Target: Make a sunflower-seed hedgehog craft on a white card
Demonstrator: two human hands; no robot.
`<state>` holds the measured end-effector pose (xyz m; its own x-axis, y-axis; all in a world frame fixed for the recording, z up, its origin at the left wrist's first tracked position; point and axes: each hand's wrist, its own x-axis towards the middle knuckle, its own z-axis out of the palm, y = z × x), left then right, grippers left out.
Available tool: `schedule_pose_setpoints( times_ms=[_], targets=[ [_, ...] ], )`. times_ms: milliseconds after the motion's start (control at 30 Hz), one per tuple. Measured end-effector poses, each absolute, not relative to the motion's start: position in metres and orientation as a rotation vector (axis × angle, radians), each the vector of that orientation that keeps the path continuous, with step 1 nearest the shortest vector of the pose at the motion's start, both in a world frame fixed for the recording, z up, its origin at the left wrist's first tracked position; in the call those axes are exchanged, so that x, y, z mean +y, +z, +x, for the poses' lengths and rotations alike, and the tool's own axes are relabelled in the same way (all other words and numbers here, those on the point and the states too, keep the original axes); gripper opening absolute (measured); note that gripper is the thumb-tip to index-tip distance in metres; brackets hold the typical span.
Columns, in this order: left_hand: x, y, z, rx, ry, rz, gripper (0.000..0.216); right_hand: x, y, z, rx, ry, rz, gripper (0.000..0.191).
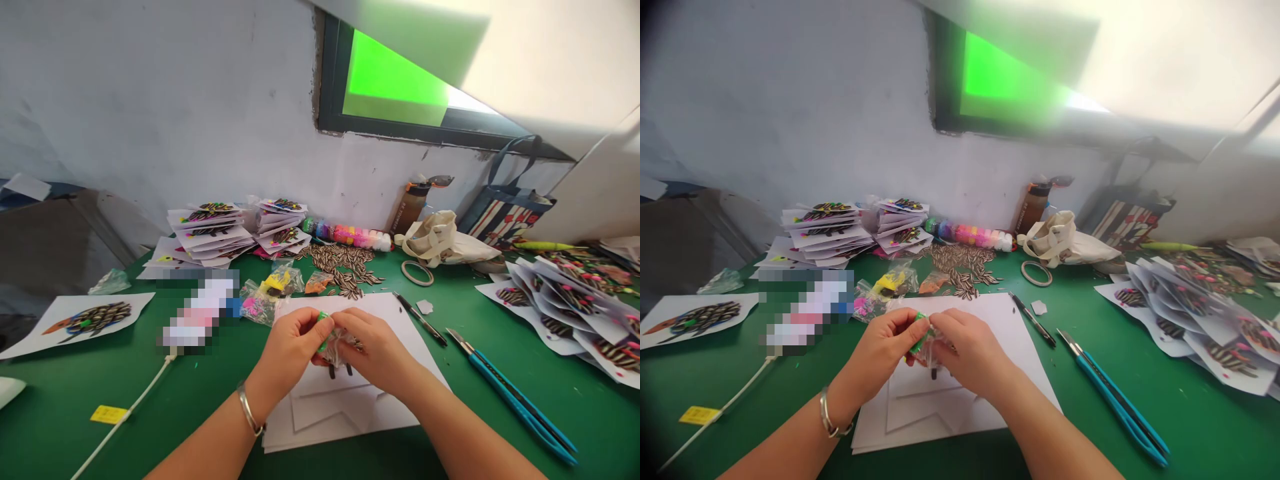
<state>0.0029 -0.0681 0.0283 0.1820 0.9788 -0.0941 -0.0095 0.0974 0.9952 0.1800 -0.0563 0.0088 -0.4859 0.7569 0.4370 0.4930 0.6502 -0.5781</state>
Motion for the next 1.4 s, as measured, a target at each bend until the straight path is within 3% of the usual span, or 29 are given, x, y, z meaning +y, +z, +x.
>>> schedule_pose_setpoints(
  times_ms=[267,500,800,1067,1400],
  targets=[
    [-0.070,0.034,0.002,1.090,1.051,1.221,0.033,-0.057,0.005,0.180,-1.891,0.688,-0.898,0.022],
    [-0.068,0.026,0.001,1.083,1.034,1.234,0.034,-0.060,0.012,0.179,-2.125,0.618,-0.963,0.033],
    [-0.069,0.032,0.001,1.079,1.031,1.270,0.037,-0.060,0.010,0.177,-1.985,0.690,-0.944,0.016],
    [-0.069,0.034,0.000,1.105,1.070,1.214,0.031,-0.061,0.017,0.182,-1.962,0.490,-0.911,0.022],
    [-0.067,0.036,-0.002,0.963,0.958,1.190,0.021,-0.061,0.023,0.182,-1.878,0.952,-1.065,0.030]
  ],
)
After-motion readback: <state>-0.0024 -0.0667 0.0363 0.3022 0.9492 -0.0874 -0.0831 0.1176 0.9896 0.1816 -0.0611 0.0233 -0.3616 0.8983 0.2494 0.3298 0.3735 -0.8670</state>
